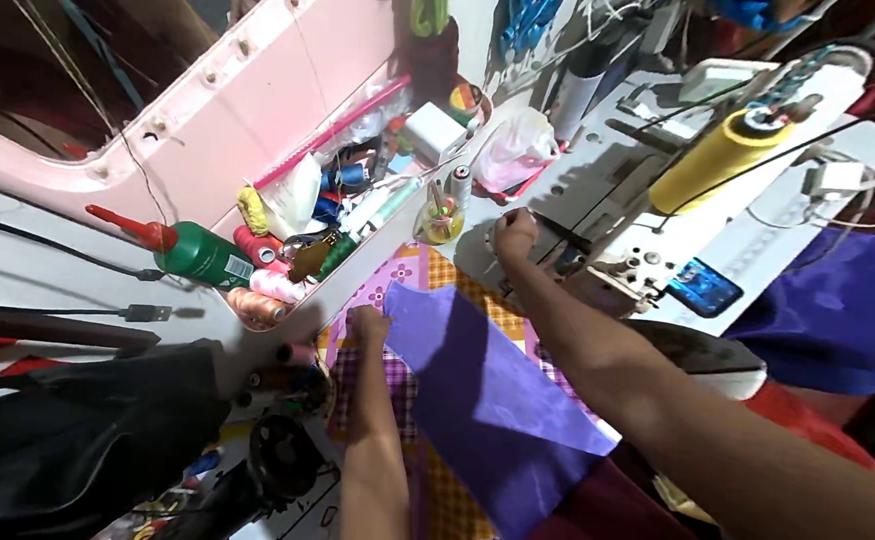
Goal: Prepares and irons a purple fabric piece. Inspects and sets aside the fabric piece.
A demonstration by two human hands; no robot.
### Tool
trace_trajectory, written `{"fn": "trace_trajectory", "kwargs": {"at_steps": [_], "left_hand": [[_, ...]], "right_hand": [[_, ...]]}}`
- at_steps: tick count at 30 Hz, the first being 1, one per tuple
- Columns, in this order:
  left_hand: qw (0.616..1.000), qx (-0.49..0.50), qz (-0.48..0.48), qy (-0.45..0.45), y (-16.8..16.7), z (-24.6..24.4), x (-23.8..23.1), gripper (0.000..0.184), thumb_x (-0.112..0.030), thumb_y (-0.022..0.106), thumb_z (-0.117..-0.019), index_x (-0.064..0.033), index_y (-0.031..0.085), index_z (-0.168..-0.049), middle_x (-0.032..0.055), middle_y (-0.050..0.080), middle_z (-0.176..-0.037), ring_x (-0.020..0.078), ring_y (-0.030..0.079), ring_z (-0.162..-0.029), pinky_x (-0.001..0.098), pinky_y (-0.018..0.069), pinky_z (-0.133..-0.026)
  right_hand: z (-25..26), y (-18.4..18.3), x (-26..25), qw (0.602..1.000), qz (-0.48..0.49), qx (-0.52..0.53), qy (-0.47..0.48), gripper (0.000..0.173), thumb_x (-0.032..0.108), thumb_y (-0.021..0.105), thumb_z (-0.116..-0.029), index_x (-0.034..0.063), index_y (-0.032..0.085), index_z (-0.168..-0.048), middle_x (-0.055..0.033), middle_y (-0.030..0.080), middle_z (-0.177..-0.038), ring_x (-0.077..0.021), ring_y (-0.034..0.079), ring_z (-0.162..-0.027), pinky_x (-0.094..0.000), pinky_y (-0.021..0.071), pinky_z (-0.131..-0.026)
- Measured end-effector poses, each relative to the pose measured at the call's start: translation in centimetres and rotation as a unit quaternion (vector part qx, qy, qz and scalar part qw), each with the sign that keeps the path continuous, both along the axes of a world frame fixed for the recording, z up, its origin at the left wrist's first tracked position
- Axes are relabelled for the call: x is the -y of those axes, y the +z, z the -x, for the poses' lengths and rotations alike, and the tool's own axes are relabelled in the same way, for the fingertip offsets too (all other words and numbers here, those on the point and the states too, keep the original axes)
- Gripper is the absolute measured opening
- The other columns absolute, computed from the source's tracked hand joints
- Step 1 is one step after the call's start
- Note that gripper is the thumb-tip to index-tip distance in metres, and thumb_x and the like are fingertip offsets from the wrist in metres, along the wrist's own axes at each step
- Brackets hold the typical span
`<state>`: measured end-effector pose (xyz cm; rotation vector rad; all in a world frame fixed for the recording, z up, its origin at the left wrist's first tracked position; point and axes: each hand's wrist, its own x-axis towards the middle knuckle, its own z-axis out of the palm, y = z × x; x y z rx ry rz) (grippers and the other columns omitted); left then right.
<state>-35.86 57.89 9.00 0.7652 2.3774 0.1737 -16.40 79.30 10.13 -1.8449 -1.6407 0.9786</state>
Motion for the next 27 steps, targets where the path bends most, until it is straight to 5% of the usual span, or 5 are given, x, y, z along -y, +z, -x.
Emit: {"fn": "trace_trajectory", "kwargs": {"at_steps": [5, 9, 13, 16, 27], "left_hand": [[0.998, 0.027, -0.049, 0.037, -0.1, -0.5, -0.3, 0.052, -0.009, 0.077, -0.086, 0.0085, 0.059, -0.131, 0.0278, 0.06, -0.135, 0.0391, 0.057, -0.13, 0.0552, 0.0443, -0.111], [0.997, 0.04, -0.058, 0.027, -0.8, 0.1, -0.2, 0.044, -0.011, 0.075, -0.0887, 0.0057, 0.064, -0.127, 0.0259, 0.062, -0.133, 0.0382, 0.057, -0.129, 0.056, 0.0435, -0.11], [0.994, 0.046, -0.09, 0.027, -0.8, -0.2, -0.1, 0.035, -0.013, 0.072, -0.0938, 0.007, 0.067, -0.122, 0.0267, 0.065, -0.128, 0.0368, 0.06, -0.126, 0.0532, 0.0443, -0.11], [0.992, 0.037, -0.113, 0.03, -0.8, -0.6, 0.1, 0.03, -0.013, 0.07, -0.0954, 0.0095, 0.067, -0.115, 0.0278, 0.066, -0.122, 0.0373, 0.062, -0.121, 0.0523, 0.0467, -0.107], [0.985, 0.048, -0.163, 0.003, -0.1, -1.2, 0.6, 0.031, -0.015, 0.068, -0.0981, 0.0087, 0.066, -0.118, 0.0267, 0.065, -0.124, 0.0358, 0.06, -0.123, 0.0497, 0.0454, -0.109]], "right_hand": [[1.7, -2.7, 7.1, 0.973, 0.05, -0.188, 0.125, 0.036, 0.012, 0.053, -0.1048, -0.0024, 0.055, -0.138, -0.026, 0.068, -0.111, -0.0355, 0.069, -0.091, -0.0519, 0.0568, -0.083], [4.4, -4.2, 11.6, 0.927, 0.156, -0.261, 0.219, 0.026, 0.006, 0.054, -0.105, -0.0051, 0.063, -0.126, -0.0196, 0.07, -0.106, -0.0227, 0.07, -0.083, -0.0396, 0.0598, -0.079], [6.7, -6.3, 13.1, 0.924, 0.165, -0.246, 0.241, 0.028, 0.009, 0.063, -0.101, -0.0017, 0.064, -0.127, -0.0179, 0.072, -0.107, -0.0255, 0.071, -0.092, -0.0426, 0.0578, -0.086], [7.4, -7.2, 13.4, 0.936, 0.143, -0.214, 0.239, 0.022, 0.012, 0.067, -0.0994, -0.0021, 0.068, -0.117, -0.0187, 0.072, -0.106, -0.0303, 0.07, -0.097, -0.0494, 0.0554, -0.091], [7.6, -6.3, 13.8, 0.94, 0.152, -0.103, 0.288, 0.023, 0.025, 0.066, -0.1015, 0.0063, 0.073, -0.113, -0.0156, 0.074, -0.105, -0.0345, 0.069, -0.103, -0.0584, 0.0511, -0.092]]}}
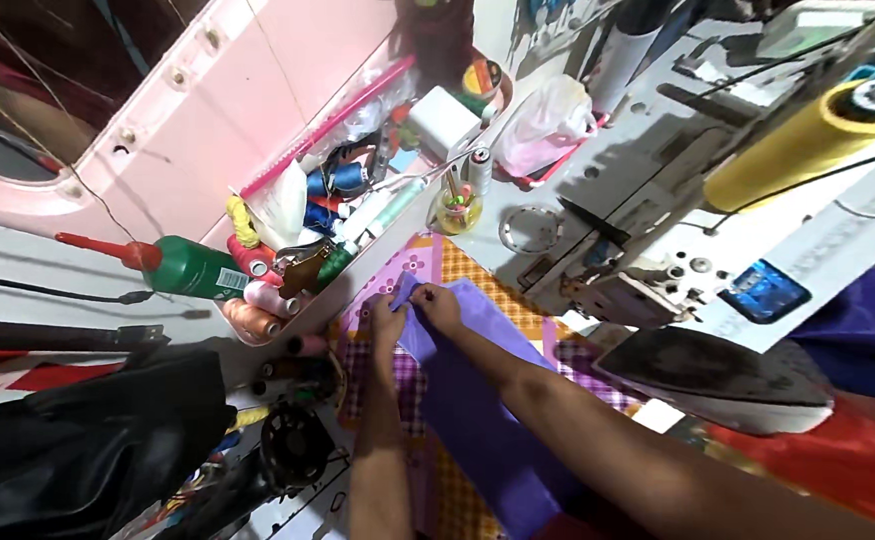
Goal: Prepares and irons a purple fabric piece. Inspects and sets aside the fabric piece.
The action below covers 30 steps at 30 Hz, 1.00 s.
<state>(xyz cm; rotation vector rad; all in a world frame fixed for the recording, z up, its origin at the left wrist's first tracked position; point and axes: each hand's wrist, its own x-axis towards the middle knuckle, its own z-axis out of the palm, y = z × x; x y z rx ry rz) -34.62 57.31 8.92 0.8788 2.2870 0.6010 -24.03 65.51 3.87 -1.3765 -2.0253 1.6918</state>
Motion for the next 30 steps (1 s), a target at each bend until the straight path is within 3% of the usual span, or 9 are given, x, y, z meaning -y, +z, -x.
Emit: {"fn": "trace_trajectory", "kwargs": {"at_steps": [5, 8, 12, 19, 21, 23, 25, 28, 30], "left_hand": [[0.996, 0.041, -0.079, -0.012, -1.1, 1.3, 0.9, 0.023, -0.006, 0.07, -0.0933, 0.0115, 0.067, -0.108, 0.026, 0.068, -0.11, 0.0326, 0.065, -0.108, 0.0479, 0.0514, -0.099], [0.993, 0.085, -0.079, 0.007, -1.6, 1.8, 1.4, 0.026, -0.002, 0.067, -0.0942, 0.012, 0.063, -0.116, 0.0248, 0.069, -0.107, 0.0286, 0.067, -0.102, 0.0452, 0.0535, -0.094], [0.989, 0.123, -0.072, 0.036, -1.0, 2.0, 1.5, 0.035, -0.001, 0.067, -0.0955, 0.0088, 0.058, -0.128, 0.0256, 0.065, -0.123, 0.0297, 0.065, -0.113, 0.0445, 0.0524, -0.1], [0.985, 0.13, -0.105, 0.046, -0.7, 1.3, 1.8, 0.033, -0.003, 0.058, -0.1007, 0.0079, 0.057, -0.132, 0.0256, 0.06, -0.135, 0.0318, 0.06, -0.123, 0.0458, 0.0486, -0.105], [0.988, 0.087, -0.103, 0.077, -0.1, -0.3, 2.2, 0.04, -0.007, 0.062, -0.0999, 0.0073, 0.054, -0.137, 0.0268, 0.059, -0.136, 0.0332, 0.06, -0.123, 0.0464, 0.0489, -0.105], [0.989, -0.013, -0.08, 0.127, 0.5, -2.5, 2.8, 0.054, -0.014, 0.065, -0.0987, 0.0075, 0.047, -0.145, 0.0288, 0.047, -0.15, 0.0383, 0.047, -0.14, 0.0508, 0.0387, -0.117], [0.977, -0.058, -0.109, 0.173, 1.1, -5.8, 4.1, 0.053, -0.015, 0.065, -0.0989, 0.0075, 0.049, -0.144, 0.0289, 0.049, -0.149, 0.0394, 0.048, -0.139, 0.0514, 0.0403, -0.116], [0.984, 0.002, -0.142, 0.103, 1.6, -11.4, 9.1, 0.043, -0.016, 0.063, -0.0995, 0.0055, 0.058, -0.137, 0.0266, 0.055, -0.143, 0.0347, 0.054, -0.134, 0.0455, 0.0455, -0.113], [0.995, 0.049, -0.088, 0.027, 2.0, -15.0, 14.1, 0.04, -0.019, 0.061, -0.1014, 0.0004, 0.061, -0.137, 0.0237, 0.054, -0.147, 0.0333, 0.051, -0.139, 0.0452, 0.0402, -0.117]], "right_hand": [[-0.1, 0.1, -0.1, 1.0, 0.017, -0.014, 0.001, 0.026, 0.025, 0.061, -0.1039, 0.0048, 0.073, -0.115, -0.0182, 0.073, -0.111, -0.0367, 0.068, -0.108, -0.0606, 0.0504, -0.094], [0.0, -0.1, -0.1, 1.0, 0.019, -0.018, 0.0, 0.025, 0.024, 0.059, -0.1056, 0.0052, 0.073, -0.115, -0.0185, 0.073, -0.109, -0.0372, 0.068, -0.107, -0.0615, 0.0504, -0.093], [0.0, -0.2, 0.0, 0.999, 0.028, -0.03, 0.014, 0.025, 0.024, 0.058, -0.1059, 0.006, 0.073, -0.114, -0.0186, 0.073, -0.109, -0.0378, 0.068, -0.106, -0.0628, 0.0504, -0.091], [-0.2, -0.7, 0.0, 0.995, 0.01, -0.099, -0.005, 0.027, 0.02, 0.056, -0.1068, 0.0004, 0.071, -0.118, -0.0204, 0.072, -0.112, -0.0357, 0.068, -0.107, -0.0588, 0.0507, -0.096], [-0.5, -0.5, 0.1, 0.991, -0.024, -0.127, -0.034, 0.03, 0.019, 0.055, -0.1076, -0.0025, 0.067, -0.124, -0.0223, 0.071, -0.117, -0.0357, 0.068, -0.11, -0.0555, 0.0507, -0.099], [-1.0, 0.7, 0.4, 0.988, -0.067, -0.132, -0.05, 0.032, 0.019, 0.053, -0.1078, -0.0052, 0.066, -0.125, -0.0246, 0.07, -0.117, -0.0368, 0.068, -0.111, -0.0552, 0.0509, -0.1], [-1.6, 1.9, 1.0, 0.985, -0.087, -0.143, -0.036, 0.032, 0.017, 0.051, -0.1079, -0.0075, 0.065, -0.122, -0.0251, 0.07, -0.115, -0.0341, 0.068, -0.108, -0.0508, 0.0521, -0.099], [-2.3, 2.7, 2.8, 0.985, -0.073, -0.146, 0.045, 0.033, 0.015, 0.049, -0.1087, -0.0106, 0.063, -0.123, -0.0273, 0.068, -0.116, -0.0312, 0.068, -0.107, -0.0468, 0.0529, -0.1], [-3.2, 2.9, 5.0, 0.979, -0.073, -0.149, 0.119, 0.033, 0.017, 0.049, -0.1086, -0.01, 0.063, -0.121, -0.0261, 0.068, -0.113, -0.0286, 0.067, -0.102, -0.0454, 0.0535, -0.096]]}}
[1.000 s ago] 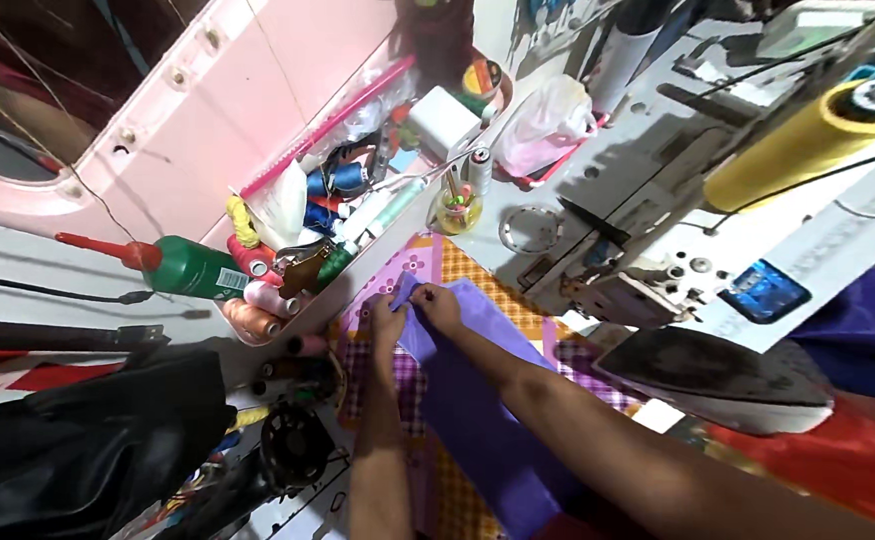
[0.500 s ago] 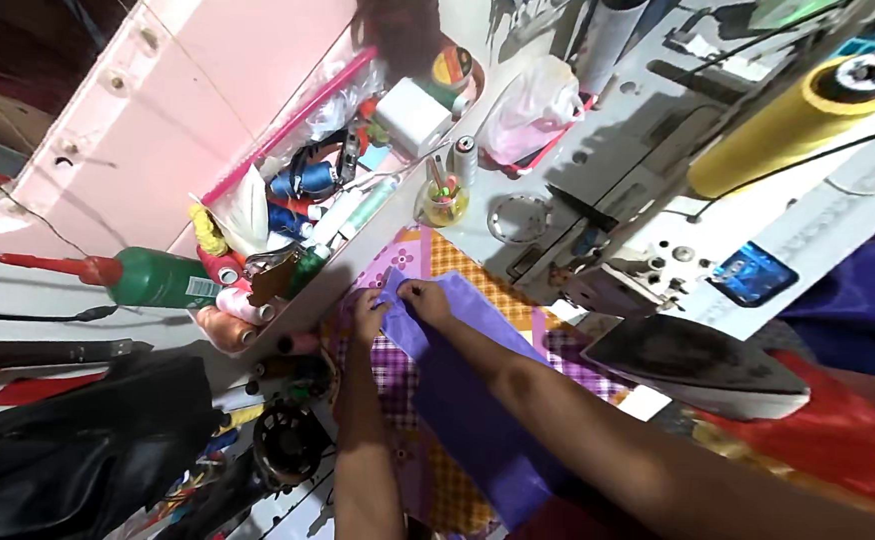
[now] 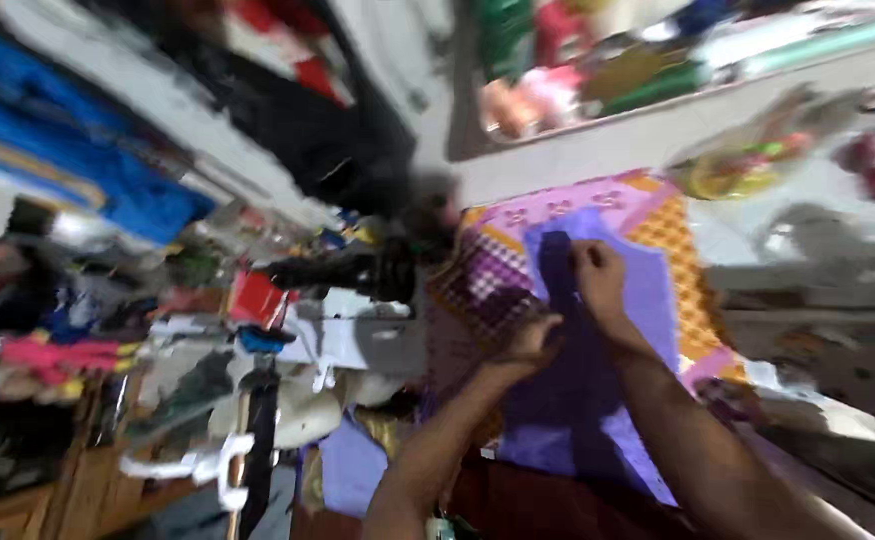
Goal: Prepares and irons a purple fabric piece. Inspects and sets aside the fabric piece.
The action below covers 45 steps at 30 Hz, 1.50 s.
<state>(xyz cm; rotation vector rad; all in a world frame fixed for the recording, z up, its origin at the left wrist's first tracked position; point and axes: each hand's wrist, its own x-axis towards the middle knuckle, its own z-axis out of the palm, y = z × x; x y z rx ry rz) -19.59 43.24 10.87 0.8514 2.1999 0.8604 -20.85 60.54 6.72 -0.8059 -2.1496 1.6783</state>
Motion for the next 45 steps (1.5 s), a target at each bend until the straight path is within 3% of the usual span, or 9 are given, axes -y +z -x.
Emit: {"fn": "trace_trajectory", "kwargs": {"at_steps": [6, 13, 18, 22, 25, 28, 32, 38, 45], "left_hand": [[0.968, 0.228, 0.101, 0.027, 0.1, -8.7, 16.4, 0.044, -0.022, 0.059, -0.1047, 0.0071, 0.057, -0.137, 0.0282, 0.063, -0.132, 0.0374, 0.06, -0.126, 0.0514, 0.0441, -0.112], [0.935, 0.289, 0.167, 0.12, -3.3, -13.3, 27.5, 0.051, -0.025, 0.059, -0.1045, 0.0071, 0.05, -0.143, 0.0297, 0.059, -0.136, 0.0383, 0.058, -0.128, 0.0505, 0.0443, -0.112], [0.938, 0.21, 0.27, 0.053, -1.6, -14.8, 32.0, 0.051, -0.031, 0.058, -0.1046, -0.0039, 0.051, -0.148, 0.02, 0.06, -0.141, 0.0322, 0.058, -0.132, 0.0515, 0.0424, -0.115], [0.945, 0.163, 0.266, 0.097, 3.5, -15.0, 36.9, 0.039, -0.011, 0.059, -0.1017, 0.0087, 0.057, -0.136, 0.0272, 0.063, -0.131, 0.0352, 0.06, -0.126, 0.0495, 0.0437, -0.112], [0.941, 0.045, 0.191, 0.275, 5.5, -15.0, 40.4, 0.032, -0.012, 0.049, -0.1065, 0.0112, 0.064, -0.121, 0.022, 0.07, -0.112, 0.025, 0.067, -0.106, 0.0436, 0.052, -0.099], [0.872, -0.065, -0.016, 0.485, 7.8, -15.2, 41.5, 0.048, -0.024, 0.026, -0.1121, 0.0093, 0.06, -0.111, 0.0025, 0.066, -0.09, 0.0044, 0.065, -0.082, 0.0257, 0.0563, -0.077], [0.811, -0.184, -0.188, 0.523, 12.8, -15.1, 39.4, 0.061, -0.046, 0.01, -0.1102, 0.0005, 0.044, -0.13, -0.0008, 0.062, -0.112, 0.0066, 0.064, -0.101, 0.0301, 0.0543, -0.088], [0.823, -0.34, -0.256, 0.377, 15.4, -15.7, 38.2, 0.084, -0.064, 0.013, -0.1054, 0.0076, 0.036, -0.143, 0.01, 0.048, -0.147, 0.0106, 0.048, -0.133, 0.0315, 0.0416, -0.108], [0.832, -0.337, -0.257, 0.357, 15.0, -15.6, 38.1, 0.091, -0.07, 0.015, -0.1024, 0.0098, 0.038, -0.14, 0.011, 0.048, -0.146, 0.012, 0.045, -0.138, 0.033, 0.0377, -0.113]], "right_hand": [[-6.8, -1.3, 8.4, 0.978, -0.072, 0.038, 0.193, 0.032, 0.015, 0.051, -0.1069, -0.0115, 0.067, -0.115, -0.0282, 0.071, -0.107, -0.0334, 0.069, -0.098, -0.0476, 0.0541, -0.093], [-12.6, 1.4, 21.7, 0.969, 0.084, 0.092, 0.213, 0.033, 0.016, 0.053, -0.107, -0.0104, 0.065, -0.122, -0.0264, 0.069, -0.116, -0.028, 0.067, -0.106, -0.0423, 0.0523, -0.097], [-14.7, 4.7, 32.9, 0.938, 0.242, -0.013, 0.246, 0.029, 0.017, 0.054, -0.1061, -0.0038, 0.067, -0.121, -0.0133, 0.071, -0.108, -0.0128, 0.069, -0.093, -0.0316, 0.0583, -0.087], [-18.1, 6.8, 38.8, 0.912, 0.319, -0.087, 0.245, 0.029, 0.015, 0.053, -0.1056, -0.0054, 0.066, -0.121, -0.0122, 0.07, -0.108, -0.0095, 0.068, -0.091, -0.0267, 0.0573, -0.085], [-19.8, 7.7, 40.9, 0.894, 0.355, -0.126, 0.241, 0.029, 0.014, 0.054, -0.1048, -0.0048, 0.064, -0.125, -0.0103, 0.07, -0.097, -0.009, 0.066, -0.081, -0.0264, 0.0573, -0.078], [-20.8, 9.0, 41.6, 0.875, 0.366, -0.163, 0.271, 0.037, 0.015, 0.055, -0.1047, -0.0008, 0.057, -0.138, -0.0073, 0.065, -0.082, -0.0087, 0.06, -0.066, -0.0262, 0.054, -0.066], [-19.7, 11.2, 42.6, 0.846, 0.315, -0.27, 0.335, 0.049, 0.011, 0.052, -0.1047, 0.0046, 0.047, -0.153, -0.0107, 0.062, -0.072, -0.0147, 0.055, -0.057, -0.0318, 0.0514, -0.057], [-18.5, 13.1, 44.1, 0.833, 0.293, -0.342, 0.323, 0.053, 0.01, 0.052, -0.1042, 0.0068, 0.044, -0.156, -0.0087, 0.057, -0.067, -0.0151, 0.048, -0.055, -0.0315, 0.0452, -0.054], [-17.8, 14.1, 43.6, 0.829, 0.283, -0.325, 0.357, 0.055, 0.01, 0.05, -0.1049, 0.0102, 0.04, -0.159, -0.0095, 0.055, -0.07, -0.0169, 0.048, -0.057, -0.0333, 0.0444, -0.057]]}}
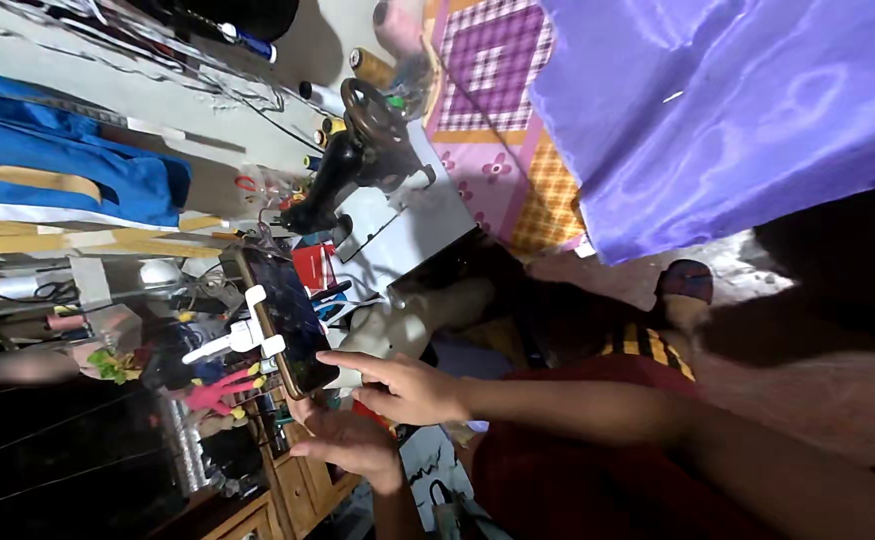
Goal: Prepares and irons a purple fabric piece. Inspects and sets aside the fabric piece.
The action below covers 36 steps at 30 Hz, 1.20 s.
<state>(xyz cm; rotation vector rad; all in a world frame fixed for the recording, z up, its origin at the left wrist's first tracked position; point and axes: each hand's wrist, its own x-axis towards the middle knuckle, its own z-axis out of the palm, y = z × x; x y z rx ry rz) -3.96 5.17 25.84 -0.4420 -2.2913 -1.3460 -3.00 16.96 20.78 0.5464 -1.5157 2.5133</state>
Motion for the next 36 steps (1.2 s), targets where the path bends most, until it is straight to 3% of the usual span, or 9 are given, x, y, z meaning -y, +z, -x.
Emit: {"fn": "trace_trajectory", "kwargs": {"at_steps": [9, 11, 13, 16, 19, 23, 27, 33, 36], "left_hand": [[1.0, -0.002, -0.012, 0.019, -0.8, -0.4, 0.2, 0.076, -0.061, 0.014, -0.1068, 0.0038, 0.042, -0.136, -0.0002, 0.056, -0.133, 0.0042, 0.051, -0.126, 0.0292, 0.043, -0.105], [0.993, 0.078, -0.013, 0.084, -2.8, -1.1, -0.3, 0.059, -0.045, 0.015, -0.1108, 0.0047, 0.044, -0.128, -0.0019, 0.058, -0.115, 0.0015, 0.057, -0.11, 0.0259, 0.0483, -0.097], [0.96, 0.258, 0.028, 0.108, -5.5, -1.4, -0.8, 0.046, -0.024, 0.023, -0.1104, 0.0112, 0.047, -0.126, 0.0119, 0.058, -0.114, 0.0123, 0.057, -0.105, 0.0323, 0.0472, -0.095], [0.886, 0.448, 0.119, -0.007, -10.0, -0.6, -2.8, 0.029, -0.012, 0.045, -0.1081, 0.0113, 0.06, -0.118, 0.0174, 0.066, -0.113, 0.0156, 0.063, -0.103, 0.0336, 0.052, -0.093], [0.843, 0.484, 0.168, -0.166, -12.9, -0.7, -8.2, 0.027, -0.015, 0.052, -0.1064, 0.0053, 0.065, -0.117, 0.0132, 0.068, -0.116, 0.0134, 0.063, -0.105, 0.0316, 0.0513, -0.093], [0.807, 0.506, 0.147, -0.265, -15.6, 0.1, -17.7, 0.037, -0.016, 0.053, -0.1068, 0.0081, 0.057, -0.135, 0.0245, 0.059, -0.136, 0.026, 0.06, -0.124, 0.0393, 0.0504, -0.104], [0.86, 0.453, 0.087, -0.218, -18.6, 1.9, -26.4, 0.044, -0.011, 0.057, -0.1031, 0.0137, 0.049, -0.139, 0.0321, 0.054, -0.139, 0.034, 0.056, -0.129, 0.0421, 0.0463, -0.109], [0.88, 0.458, 0.1, -0.07, -20.3, 4.8, -33.0, 0.054, -0.011, 0.07, -0.096, 0.0145, 0.046, -0.138, 0.0337, 0.057, -0.13, 0.0379, 0.057, -0.121, 0.0453, 0.0472, -0.105], [0.872, 0.473, 0.12, -0.032, -20.7, 5.4, -33.6, 0.057, -0.014, 0.077, -0.0907, 0.0135, 0.049, -0.133, 0.0328, 0.059, -0.128, 0.0394, 0.058, -0.121, 0.0477, 0.0475, -0.105]], "right_hand": [[-0.5, -2.6, -1.1, 0.994, -0.025, 0.103, -0.016, 0.056, 0.016, 0.053, -0.105, 0.0062, 0.038, -0.159, -0.0106, 0.063, -0.074, -0.0186, 0.057, -0.062, -0.0378, 0.0517, -0.063], [-1.3, -5.4, -2.4, 0.979, -0.068, 0.189, -0.04, 0.051, 0.019, 0.051, -0.1066, 0.0045, 0.042, -0.155, -0.0144, 0.067, -0.083, -0.0215, 0.064, -0.071, -0.0398, 0.0562, -0.072], [-2.6, -8.2, -4.2, 0.953, -0.093, 0.277, -0.083, 0.042, 0.02, 0.048, -0.1079, 0.0022, 0.054, -0.145, -0.0168, 0.07, -0.093, -0.0223, 0.066, -0.077, -0.0394, 0.0568, -0.077], [-5.3, -11.7, -8.2, 0.903, -0.113, 0.366, -0.194, 0.03, 0.018, 0.05, -0.108, 0.0, 0.068, -0.124, -0.0108, 0.071, -0.09, -0.0138, 0.065, -0.074, -0.0323, 0.0557, -0.074], [-8.8, -14.0, -14.1, 0.834, -0.124, 0.408, -0.35, 0.022, 0.013, 0.054, -0.106, 0.0003, 0.07, -0.115, -0.0046, 0.068, -0.083, -0.0074, 0.061, -0.068, -0.0269, 0.0534, -0.068], [-11.9, -14.7, -24.6, 0.718, -0.246, 0.436, -0.484, 0.027, 0.016, 0.053, -0.1071, -0.002, 0.067, -0.121, -0.0207, 0.071, -0.104, -0.0318, 0.07, -0.092, -0.0529, 0.0562, -0.086], [-10.3, -14.6, -33.5, 0.648, -0.33, 0.465, -0.505, 0.036, 0.021, 0.055, -0.1046, -0.0057, 0.064, -0.127, -0.0299, 0.065, -0.122, -0.0463, 0.06, -0.12, -0.0616, 0.0457, -0.104], [-5.7, -15.8, -39.5, 0.613, -0.359, 0.545, -0.446, 0.057, 0.031, 0.065, -0.0988, -0.0042, 0.053, -0.143, -0.0373, 0.053, -0.138, -0.0563, 0.053, -0.127, -0.0713, 0.0429, -0.101], [-4.9, -15.3, -40.4, 0.624, -0.329, 0.594, -0.388, 0.061, 0.036, 0.066, -0.1001, -0.0011, 0.048, -0.146, -0.0334, 0.063, -0.125, -0.0532, 0.063, -0.113, -0.071, 0.0481, -0.091]]}}
